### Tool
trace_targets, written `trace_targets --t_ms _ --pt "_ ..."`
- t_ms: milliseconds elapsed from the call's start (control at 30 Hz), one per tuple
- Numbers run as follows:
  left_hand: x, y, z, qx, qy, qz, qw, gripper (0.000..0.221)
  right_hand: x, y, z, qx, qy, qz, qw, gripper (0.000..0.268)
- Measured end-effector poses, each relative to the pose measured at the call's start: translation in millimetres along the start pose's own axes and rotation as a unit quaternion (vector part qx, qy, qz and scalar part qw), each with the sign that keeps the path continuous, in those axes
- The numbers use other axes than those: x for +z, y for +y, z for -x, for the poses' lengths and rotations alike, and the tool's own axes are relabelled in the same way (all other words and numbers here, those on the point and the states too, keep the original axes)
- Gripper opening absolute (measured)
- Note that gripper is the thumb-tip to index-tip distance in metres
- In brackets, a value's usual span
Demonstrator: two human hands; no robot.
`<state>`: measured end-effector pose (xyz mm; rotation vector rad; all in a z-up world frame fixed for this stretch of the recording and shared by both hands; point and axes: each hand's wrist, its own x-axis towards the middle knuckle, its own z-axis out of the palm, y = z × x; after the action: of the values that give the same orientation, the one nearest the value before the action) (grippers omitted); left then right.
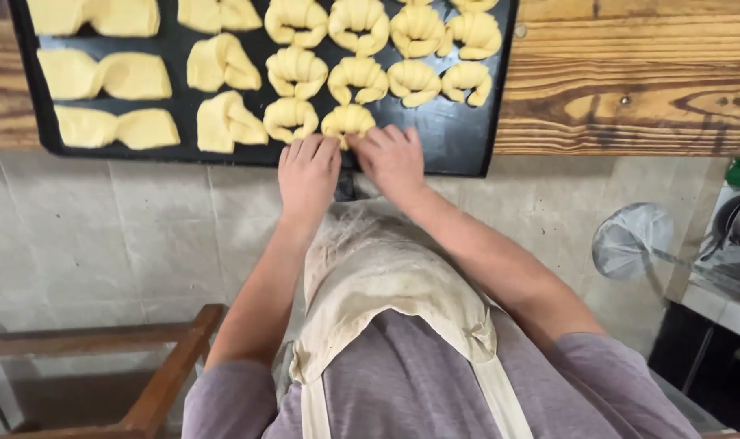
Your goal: Rolling triangular pieces of dough into croissant shapes and arranging them on a baking tray.
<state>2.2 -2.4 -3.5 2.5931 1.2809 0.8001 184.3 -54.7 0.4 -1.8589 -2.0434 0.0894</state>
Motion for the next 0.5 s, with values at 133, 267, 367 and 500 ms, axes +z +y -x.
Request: trace_targets --t_ms 133,267,367,500 --pt "-18.7 10.5 -7.0 -0.009 -0.01 -0.034 0.999 0.009 -47.1 -1.1 -2.9 -0.065 -0.079 -0.016 0.995 0.025" --pt "-30.0 19.3 -24.7 -0.071 -0.019 0.107 0.991 0.017 -79.1 70.5 16.3 -0.028 -0.052 -0.142 0.988 0.028" --pt "-35.7 45.8 -51.2 -0.142 -0.021 0.15 0.978 0.013 -110.0 194.1 21.0 0.135 -0.007 -0.106 0.985 0.017" --pt "-24.4 99.5 -83.2 -0.205 -0.081 0.187 0.957 0.011 -139.3 384.2 -13.5 0.209 0.112 -0.12 0.964 0.03"
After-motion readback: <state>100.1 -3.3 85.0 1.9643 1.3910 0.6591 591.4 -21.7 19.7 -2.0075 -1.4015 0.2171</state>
